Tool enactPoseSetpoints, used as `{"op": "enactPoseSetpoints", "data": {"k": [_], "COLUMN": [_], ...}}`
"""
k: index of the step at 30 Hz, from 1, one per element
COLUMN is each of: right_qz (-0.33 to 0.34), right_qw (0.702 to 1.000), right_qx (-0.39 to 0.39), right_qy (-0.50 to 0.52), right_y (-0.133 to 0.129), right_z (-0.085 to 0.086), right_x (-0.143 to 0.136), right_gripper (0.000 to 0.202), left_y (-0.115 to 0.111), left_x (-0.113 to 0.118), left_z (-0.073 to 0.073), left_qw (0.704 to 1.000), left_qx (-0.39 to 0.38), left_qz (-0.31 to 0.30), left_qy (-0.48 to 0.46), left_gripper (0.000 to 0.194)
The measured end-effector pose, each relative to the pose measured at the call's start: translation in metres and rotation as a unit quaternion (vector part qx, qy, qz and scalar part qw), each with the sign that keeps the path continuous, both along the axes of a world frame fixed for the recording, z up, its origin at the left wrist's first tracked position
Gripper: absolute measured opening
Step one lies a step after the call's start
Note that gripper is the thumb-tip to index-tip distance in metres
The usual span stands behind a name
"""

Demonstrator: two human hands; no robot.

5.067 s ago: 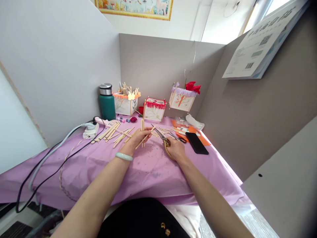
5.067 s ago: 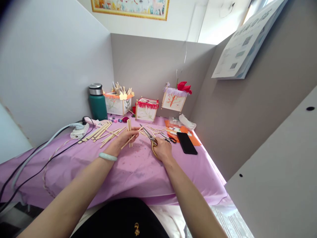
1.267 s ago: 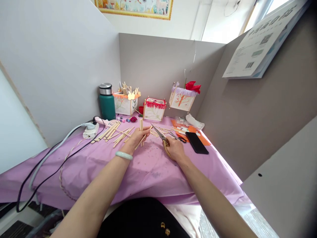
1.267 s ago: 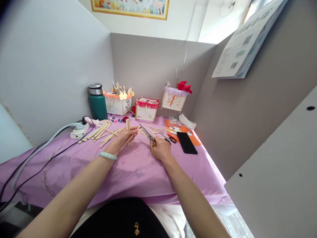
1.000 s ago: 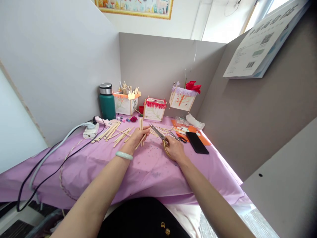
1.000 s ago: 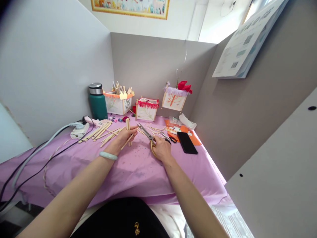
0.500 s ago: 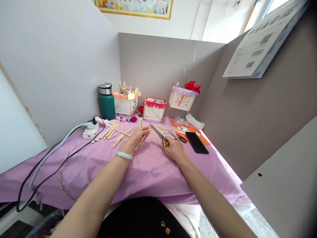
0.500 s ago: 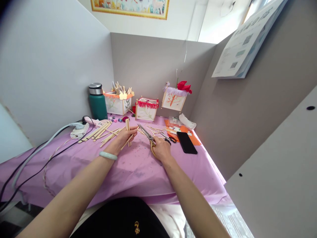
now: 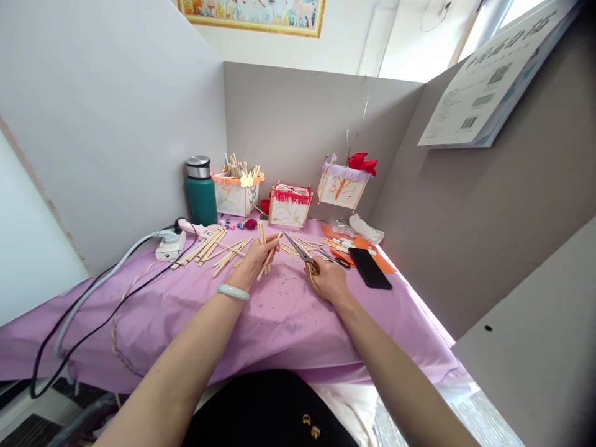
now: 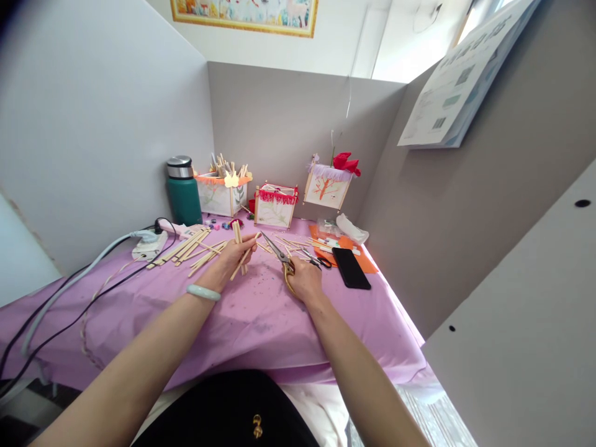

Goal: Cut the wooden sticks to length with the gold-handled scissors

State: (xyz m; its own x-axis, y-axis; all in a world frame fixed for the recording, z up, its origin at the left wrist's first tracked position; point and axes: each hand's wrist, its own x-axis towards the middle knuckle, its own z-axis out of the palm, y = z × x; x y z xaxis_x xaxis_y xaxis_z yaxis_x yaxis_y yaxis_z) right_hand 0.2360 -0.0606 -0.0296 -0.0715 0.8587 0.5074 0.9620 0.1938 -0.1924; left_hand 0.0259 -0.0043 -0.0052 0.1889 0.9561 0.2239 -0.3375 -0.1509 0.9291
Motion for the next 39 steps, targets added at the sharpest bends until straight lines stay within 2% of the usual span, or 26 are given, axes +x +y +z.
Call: {"op": "enactPoseSetpoints", "data": {"k": [5, 10, 14, 21, 26, 33, 39], "right_qz": [0.01, 0.035, 0.073, 0.096, 0.1, 0.1, 0.09], "right_qw": [1.0, 0.996, 0.987, 0.989, 0.99, 0.983, 0.966], "right_qx": [0.003, 0.008, 0.026, 0.02, 0.014, 0.028, 0.034], "right_qy": [0.024, 0.086, 0.141, 0.108, 0.099, 0.154, 0.242], "right_y": [0.001, 0.002, 0.002, 0.004, 0.003, 0.004, 0.011], "right_z": [-0.001, 0.0, 0.0, -0.003, -0.002, -0.001, -0.002], "right_x": [0.002, 0.004, 0.004, 0.004, 0.004, 0.004, 0.009], "right_gripper": [0.02, 0.022, 0.025, 0.028, 0.029, 0.03, 0.039], "left_y": [0.004, 0.007, 0.008, 0.012, 0.012, 0.007, 0.002], "left_x": [0.002, 0.003, 0.002, -0.003, -0.004, -0.002, -0.005], "left_z": [0.002, 0.005, 0.009, 0.009, 0.008, 0.011, 0.013], "left_qw": [0.991, 0.963, 0.942, 0.928, 0.939, 0.955, 0.973], "left_qx": [-0.065, -0.099, -0.125, -0.111, -0.097, -0.092, -0.01], "left_qz": [0.083, 0.196, 0.23, 0.213, 0.177, 0.153, 0.094], "left_qy": [-0.08, -0.154, -0.209, -0.285, -0.277, -0.239, -0.211], "left_gripper": [0.019, 0.021, 0.021, 0.019, 0.019, 0.019, 0.03]}}
